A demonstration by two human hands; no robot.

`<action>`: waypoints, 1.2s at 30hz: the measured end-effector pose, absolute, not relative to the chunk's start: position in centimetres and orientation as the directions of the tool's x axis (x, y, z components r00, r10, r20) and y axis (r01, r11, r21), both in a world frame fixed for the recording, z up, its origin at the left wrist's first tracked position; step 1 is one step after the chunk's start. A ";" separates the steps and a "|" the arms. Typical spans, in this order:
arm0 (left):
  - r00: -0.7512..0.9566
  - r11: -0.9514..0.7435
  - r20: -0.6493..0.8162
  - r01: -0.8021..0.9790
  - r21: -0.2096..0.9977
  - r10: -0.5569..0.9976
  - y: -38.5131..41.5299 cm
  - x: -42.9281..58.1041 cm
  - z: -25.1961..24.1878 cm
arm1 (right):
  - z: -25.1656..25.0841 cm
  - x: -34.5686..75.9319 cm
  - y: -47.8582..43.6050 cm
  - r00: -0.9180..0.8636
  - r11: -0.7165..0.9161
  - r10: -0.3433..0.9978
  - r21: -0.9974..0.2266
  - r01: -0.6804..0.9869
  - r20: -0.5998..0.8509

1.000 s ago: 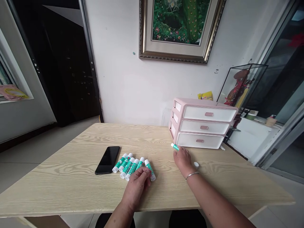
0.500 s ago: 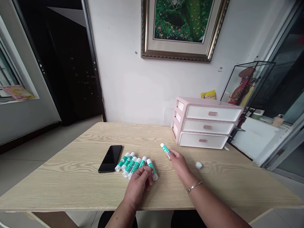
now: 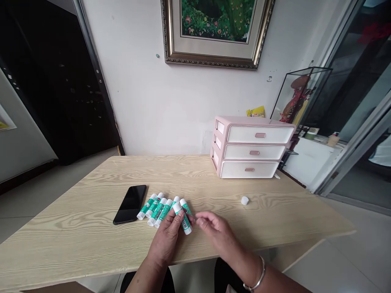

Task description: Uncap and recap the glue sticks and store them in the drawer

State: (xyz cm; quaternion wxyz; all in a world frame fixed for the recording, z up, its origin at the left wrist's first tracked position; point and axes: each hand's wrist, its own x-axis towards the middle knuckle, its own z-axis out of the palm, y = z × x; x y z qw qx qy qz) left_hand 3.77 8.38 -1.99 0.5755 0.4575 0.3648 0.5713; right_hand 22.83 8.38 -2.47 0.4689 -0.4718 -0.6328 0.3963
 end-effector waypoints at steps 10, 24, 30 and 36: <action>0.171 0.014 0.061 -0.406 0.914 0.983 8.2 4.1 -1.8 | -1.9 35.6 13.0 0.137 0.106 0.854 -0.425 0.899 0.502; 0.321 0.063 0.023 -0.254 0.965 0.947 8.3 4.1 -1.9 | 0.9 29.8 13.1 0.114 0.225 0.932 -0.797 0.561 0.344; 0.318 0.096 -0.018 -0.231 0.968 0.948 8.2 4.2 -2.3 | 4.0 23.6 9.4 -0.193 0.389 0.917 -0.884 0.258 0.348; 0.339 0.035 0.035 -0.198 0.980 0.940 8.1 4.0 -2.4 | 4.0 22.9 9.5 -0.369 0.575 0.813 -0.721 0.386 0.451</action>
